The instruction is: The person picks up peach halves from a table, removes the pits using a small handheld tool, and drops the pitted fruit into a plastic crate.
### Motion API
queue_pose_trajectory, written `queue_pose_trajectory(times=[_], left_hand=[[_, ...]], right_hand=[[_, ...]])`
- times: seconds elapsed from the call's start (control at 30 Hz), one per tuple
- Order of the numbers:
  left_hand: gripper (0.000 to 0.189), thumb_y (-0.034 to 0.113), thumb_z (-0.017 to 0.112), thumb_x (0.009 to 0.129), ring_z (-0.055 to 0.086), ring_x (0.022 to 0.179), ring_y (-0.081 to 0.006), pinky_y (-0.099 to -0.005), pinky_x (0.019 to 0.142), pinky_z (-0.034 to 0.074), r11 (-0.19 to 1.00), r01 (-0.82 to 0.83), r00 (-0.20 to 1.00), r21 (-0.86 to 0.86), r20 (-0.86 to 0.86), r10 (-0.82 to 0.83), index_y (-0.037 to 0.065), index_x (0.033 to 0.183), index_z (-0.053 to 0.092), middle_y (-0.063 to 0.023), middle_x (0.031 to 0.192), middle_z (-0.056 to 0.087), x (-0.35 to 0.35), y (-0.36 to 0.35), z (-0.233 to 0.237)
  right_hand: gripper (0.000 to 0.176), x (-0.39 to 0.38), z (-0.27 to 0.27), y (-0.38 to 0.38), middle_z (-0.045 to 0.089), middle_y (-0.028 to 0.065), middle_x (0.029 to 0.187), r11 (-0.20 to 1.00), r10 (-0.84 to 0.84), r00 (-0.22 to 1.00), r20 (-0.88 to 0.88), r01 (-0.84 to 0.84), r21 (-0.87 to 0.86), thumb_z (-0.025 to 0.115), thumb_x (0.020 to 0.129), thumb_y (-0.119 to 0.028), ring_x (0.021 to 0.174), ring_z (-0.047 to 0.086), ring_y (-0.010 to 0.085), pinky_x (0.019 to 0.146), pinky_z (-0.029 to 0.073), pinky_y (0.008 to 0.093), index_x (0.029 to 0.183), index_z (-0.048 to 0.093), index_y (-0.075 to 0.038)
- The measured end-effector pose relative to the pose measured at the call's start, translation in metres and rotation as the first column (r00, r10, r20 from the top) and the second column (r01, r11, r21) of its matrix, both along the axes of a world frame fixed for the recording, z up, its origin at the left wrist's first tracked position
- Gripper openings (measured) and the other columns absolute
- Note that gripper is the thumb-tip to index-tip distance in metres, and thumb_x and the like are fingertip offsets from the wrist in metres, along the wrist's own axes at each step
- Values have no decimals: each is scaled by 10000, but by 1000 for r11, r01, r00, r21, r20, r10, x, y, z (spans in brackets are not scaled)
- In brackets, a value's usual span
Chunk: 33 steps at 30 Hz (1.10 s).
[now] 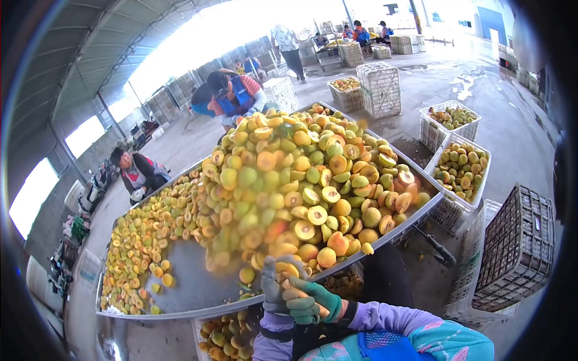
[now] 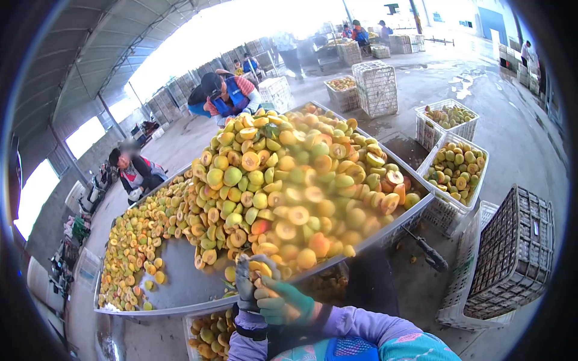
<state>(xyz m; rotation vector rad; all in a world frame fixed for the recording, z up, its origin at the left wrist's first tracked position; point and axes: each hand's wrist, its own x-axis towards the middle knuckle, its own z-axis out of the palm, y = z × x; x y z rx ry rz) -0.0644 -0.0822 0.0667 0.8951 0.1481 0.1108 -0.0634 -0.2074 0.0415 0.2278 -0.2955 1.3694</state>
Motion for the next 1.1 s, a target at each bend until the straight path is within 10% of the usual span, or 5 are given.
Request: queue_pose_trajectory(times=[0.17, 0.33, 0.7, 0.87, 1.1], left_hand=[[434, 461, 538, 901, 592, 767, -255, -370, 656, 502, 976, -192, 981, 104, 19, 191, 68, 1084, 567, -105, 932, 598, -80, 82, -50], [405, 335, 477, 947, 564, 1012, -296, -424, 874, 481, -72, -219, 758, 973, 217, 616, 66, 1248, 505, -137, 1125, 564, -170, 119, -119], [337, 355, 507, 921, 597, 871, -381, -459, 760, 473, -69, 450, 578, 890, -232, 783, 58, 1009, 639, -167, 914, 641, -221, 168, -74], [204, 126, 662, 766, 584, 900, -313, -379, 795, 483, -568, -177, 976, 804, 216, 1, 65, 960, 644, -107, 982, 616, -35, 195, -50], [471, 245, 692, 775, 587, 1072, -282, -394, 856, 517, 183, 161, 985, 970, -147, -87, 54, 1187, 569, -141, 1163, 612, 44, 209, -65]], right_hand=[[328, -1, -1, -9, 344, -70, 548, 992, 18, 994, 107, -4, -129, 378, 1007, -461, 480, 346, 75, 445, 299, 251, 895, 485, -172], [170, 8, -28, -19, 496, -59, 703, 944, -29, 999, 15, 32, -328, 505, 976, -368, 570, 488, 88, 492, 382, 259, 955, 558, -207], [427, 28, -51, -2, 392, -63, 557, 791, -29, 978, 209, 150, -593, 379, 989, -518, 409, 385, 97, 408, 345, 272, 872, 530, -136], [417, 37, -48, 9, 425, -33, 559, 735, -53, 971, 232, 195, -649, 412, 981, -514, 409, 399, 106, 401, 355, 259, 884, 529, -125], [379, 27, -34, 22, 505, 28, 608, 440, -13, 564, 826, 745, -502, 483, 964, -463, 475, 475, 148, 435, 378, 274, 895, 527, -93]])
